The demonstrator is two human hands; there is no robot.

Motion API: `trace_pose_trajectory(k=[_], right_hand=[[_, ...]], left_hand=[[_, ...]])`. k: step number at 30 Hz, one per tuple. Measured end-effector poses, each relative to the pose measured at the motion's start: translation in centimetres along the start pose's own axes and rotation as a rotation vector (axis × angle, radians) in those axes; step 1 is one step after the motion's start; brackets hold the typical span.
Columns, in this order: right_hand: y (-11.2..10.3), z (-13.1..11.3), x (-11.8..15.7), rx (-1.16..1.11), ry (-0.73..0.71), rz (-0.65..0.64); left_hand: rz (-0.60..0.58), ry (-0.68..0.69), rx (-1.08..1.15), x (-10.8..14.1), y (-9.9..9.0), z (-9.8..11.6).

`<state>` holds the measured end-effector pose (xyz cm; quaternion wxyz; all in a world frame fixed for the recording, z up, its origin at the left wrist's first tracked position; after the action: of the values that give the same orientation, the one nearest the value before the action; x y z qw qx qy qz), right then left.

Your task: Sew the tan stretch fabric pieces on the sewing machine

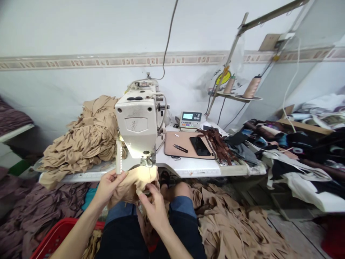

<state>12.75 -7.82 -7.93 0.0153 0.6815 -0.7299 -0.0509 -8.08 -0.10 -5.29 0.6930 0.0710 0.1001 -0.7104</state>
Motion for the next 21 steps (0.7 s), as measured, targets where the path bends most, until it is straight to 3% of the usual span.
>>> trace_pose_trajectory(k=[2,4,8,13,15,18,21], right_hand=[[1.2,-0.5,-0.5,-0.077,0.08,-0.092],[1.5,-0.9,-0.8,-0.091,0.102,-0.074],[-0.4,-1.7,-0.5,0.019,0.128,-0.043],[-4.8,-4.2,-0.3,0.21,0.276,-0.414],[-6.2,-5.6,-0.3,0.376,0.257,-0.588],[-7.2,-7.2,-0.4,0.689,0.148,-0.75],[-7.1,-7.9,-0.4,0.866,0.113,-0.871]], left_hand=[[0.024,-0.039,0.037,0.6,0.8,-0.1],[0.022,-0.082,0.072,1.4,1.5,-0.4],[-0.098,-0.11,0.065,3.3,2.0,-1.2],[-0.421,-0.036,-0.009,5.0,1.6,-1.6],[-0.44,0.008,-0.032,5.6,1.9,-1.1],[-0.463,-0.002,-0.081,6.7,3.7,-0.1],[-0.749,-0.09,-0.063,8.1,6.7,0.2]])
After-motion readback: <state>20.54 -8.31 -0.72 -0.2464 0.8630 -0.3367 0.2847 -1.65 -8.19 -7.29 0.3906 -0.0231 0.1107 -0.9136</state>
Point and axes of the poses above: each hand's wrist, its own x-axis away from the middle knuckle, its own y-axis out of the palm, z = x × y, the point moved 1 cm from there along -x, towards the middle knuckle, and after that the axes turned 10 degrees about y, right-handed, at the moved point
